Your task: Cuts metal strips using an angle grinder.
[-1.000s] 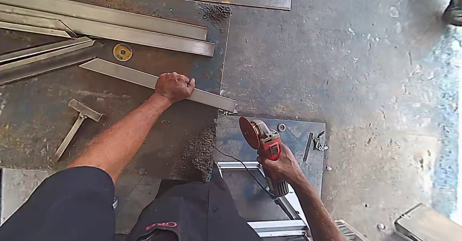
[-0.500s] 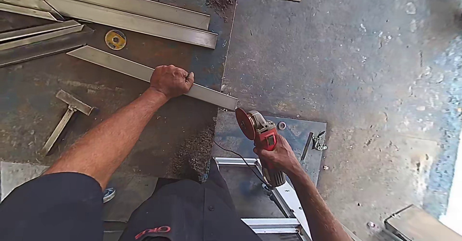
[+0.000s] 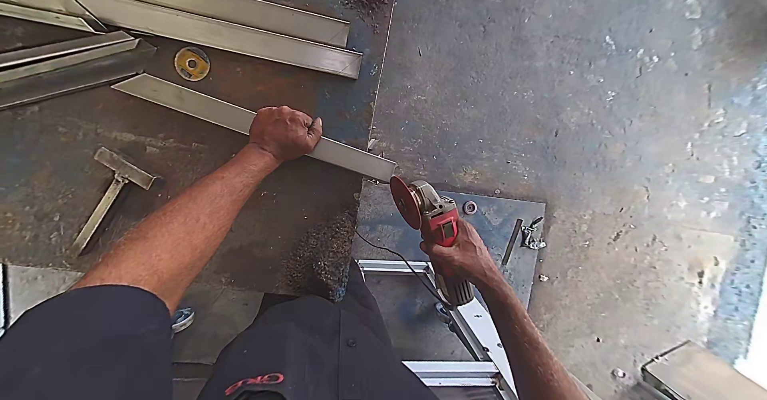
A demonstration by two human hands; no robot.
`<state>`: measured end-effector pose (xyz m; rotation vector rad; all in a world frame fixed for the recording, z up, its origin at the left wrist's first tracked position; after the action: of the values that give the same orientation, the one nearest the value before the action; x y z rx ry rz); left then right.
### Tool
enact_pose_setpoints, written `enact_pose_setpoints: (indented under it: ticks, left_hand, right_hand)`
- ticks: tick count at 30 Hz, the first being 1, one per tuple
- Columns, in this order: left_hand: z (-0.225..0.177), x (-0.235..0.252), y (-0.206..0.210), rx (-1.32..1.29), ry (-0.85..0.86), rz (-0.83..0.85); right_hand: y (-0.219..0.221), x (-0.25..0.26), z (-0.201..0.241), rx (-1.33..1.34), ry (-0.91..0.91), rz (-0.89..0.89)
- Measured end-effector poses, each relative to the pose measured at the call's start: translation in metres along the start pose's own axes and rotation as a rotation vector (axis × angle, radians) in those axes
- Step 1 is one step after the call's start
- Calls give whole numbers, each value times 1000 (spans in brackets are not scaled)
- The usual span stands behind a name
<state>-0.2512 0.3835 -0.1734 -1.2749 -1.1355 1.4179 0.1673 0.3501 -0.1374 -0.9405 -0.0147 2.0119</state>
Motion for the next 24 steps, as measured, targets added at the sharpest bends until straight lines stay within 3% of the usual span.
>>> enact_pose_setpoints:
  ticks: [24]
  left_hand:
    - [0, -1, -1, -13, 6, -7]
  right_hand:
    - [1, 5, 5, -71, -6, -12]
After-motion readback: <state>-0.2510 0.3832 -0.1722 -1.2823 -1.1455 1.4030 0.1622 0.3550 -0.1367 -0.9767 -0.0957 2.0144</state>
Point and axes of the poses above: each hand's wrist, its own x-axis towards the middle knuckle, its own y-axis out of the palm, z = x × y, the point moved 3 cm from there along x, towards the middle knuckle, and after that the axes turned 14 degrees about x, right-handed, at the moved point
